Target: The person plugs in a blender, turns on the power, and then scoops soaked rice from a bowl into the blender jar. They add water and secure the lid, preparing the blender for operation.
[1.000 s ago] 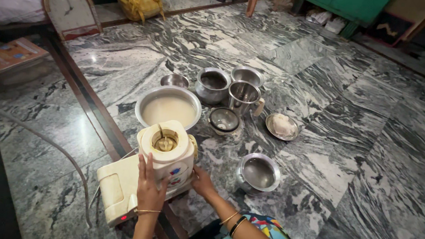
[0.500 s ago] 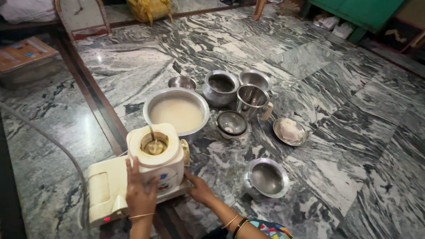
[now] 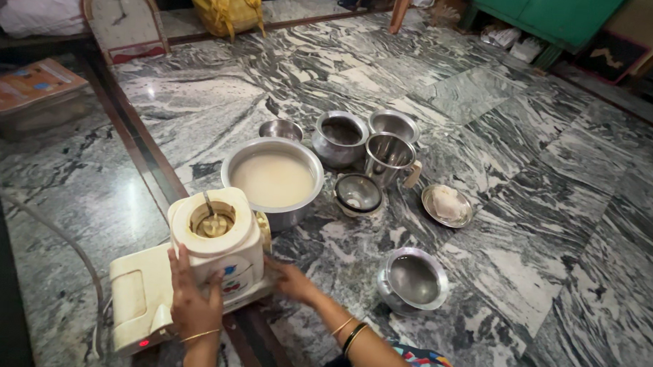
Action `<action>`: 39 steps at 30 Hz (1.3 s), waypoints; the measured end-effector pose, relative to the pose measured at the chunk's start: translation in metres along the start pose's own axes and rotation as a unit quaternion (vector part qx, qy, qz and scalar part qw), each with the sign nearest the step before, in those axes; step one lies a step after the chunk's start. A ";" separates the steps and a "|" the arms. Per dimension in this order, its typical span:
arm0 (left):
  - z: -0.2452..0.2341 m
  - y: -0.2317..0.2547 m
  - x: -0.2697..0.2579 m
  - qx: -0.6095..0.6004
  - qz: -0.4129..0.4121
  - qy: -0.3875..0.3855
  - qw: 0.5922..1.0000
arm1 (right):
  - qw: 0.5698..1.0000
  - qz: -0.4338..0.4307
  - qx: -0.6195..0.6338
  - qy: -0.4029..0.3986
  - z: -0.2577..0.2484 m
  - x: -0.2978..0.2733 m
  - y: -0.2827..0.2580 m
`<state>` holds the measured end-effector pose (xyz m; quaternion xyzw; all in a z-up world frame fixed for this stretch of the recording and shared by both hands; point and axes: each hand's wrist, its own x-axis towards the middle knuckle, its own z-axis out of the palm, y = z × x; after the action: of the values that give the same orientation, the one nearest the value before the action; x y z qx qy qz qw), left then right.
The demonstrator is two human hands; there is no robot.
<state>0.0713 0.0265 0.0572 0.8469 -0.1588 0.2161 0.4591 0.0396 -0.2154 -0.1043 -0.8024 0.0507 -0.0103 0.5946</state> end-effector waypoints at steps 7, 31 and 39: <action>0.003 -0.001 -0.002 -0.014 -0.021 -0.028 0.999 | 0.934 0.129 0.168 0.289 -0.074 0.068 0.007; 0.018 0.029 0.011 0.035 -0.011 0.051 0.998 | 0.788 0.066 0.202 0.577 -0.070 0.160 0.018; 0.021 0.030 0.011 0.045 -0.040 0.044 0.997 | 0.765 0.084 0.152 0.620 -0.072 0.126 0.014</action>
<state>0.0715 -0.0085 0.0742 0.8619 -0.0951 0.2416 0.4357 0.1586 -0.3002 -0.1021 -0.5129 0.4732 -0.4635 0.5461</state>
